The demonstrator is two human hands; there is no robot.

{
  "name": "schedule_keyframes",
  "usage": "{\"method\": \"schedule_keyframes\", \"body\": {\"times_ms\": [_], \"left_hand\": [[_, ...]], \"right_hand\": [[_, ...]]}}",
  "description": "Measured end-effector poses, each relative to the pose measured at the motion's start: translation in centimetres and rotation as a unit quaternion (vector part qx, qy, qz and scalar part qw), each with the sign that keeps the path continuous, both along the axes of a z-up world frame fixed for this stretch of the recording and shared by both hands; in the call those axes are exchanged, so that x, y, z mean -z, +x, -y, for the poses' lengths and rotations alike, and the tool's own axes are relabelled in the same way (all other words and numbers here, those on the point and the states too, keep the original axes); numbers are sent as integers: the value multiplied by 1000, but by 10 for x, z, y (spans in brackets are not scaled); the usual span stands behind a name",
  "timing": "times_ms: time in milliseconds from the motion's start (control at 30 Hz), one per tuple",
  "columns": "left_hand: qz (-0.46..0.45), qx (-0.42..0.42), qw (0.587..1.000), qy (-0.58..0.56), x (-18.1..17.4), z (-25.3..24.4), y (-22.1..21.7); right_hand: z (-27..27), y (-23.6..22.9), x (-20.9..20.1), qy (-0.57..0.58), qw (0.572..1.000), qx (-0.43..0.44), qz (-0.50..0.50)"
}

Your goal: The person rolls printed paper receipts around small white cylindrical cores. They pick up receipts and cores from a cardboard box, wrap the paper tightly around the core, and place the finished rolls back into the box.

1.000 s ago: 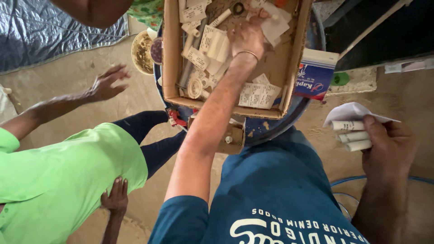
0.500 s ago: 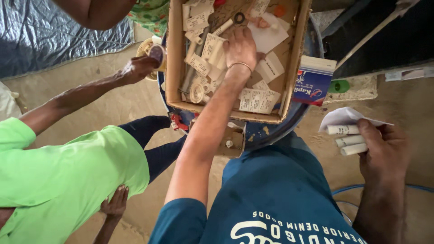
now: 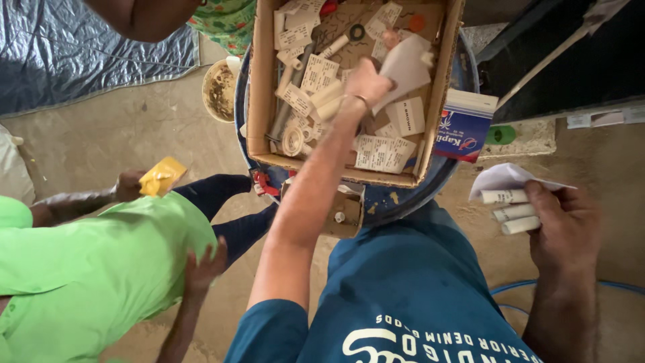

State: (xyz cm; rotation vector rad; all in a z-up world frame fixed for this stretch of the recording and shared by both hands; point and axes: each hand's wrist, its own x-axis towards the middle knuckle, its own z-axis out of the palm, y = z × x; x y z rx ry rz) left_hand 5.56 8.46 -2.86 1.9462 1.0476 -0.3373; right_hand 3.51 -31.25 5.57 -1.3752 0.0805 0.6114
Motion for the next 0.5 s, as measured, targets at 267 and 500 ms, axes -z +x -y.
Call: {"method": "schedule_keyframes", "body": {"times_ms": [267,500], "left_hand": [[156,-54,983,-76,-73,5,-45],[344,-91,907,-227,-83,83,-126]], "right_hand": [[-39,3,-2,27,998,-39,-45],[-106,-1,-9,46,992,-67,-94]]}}
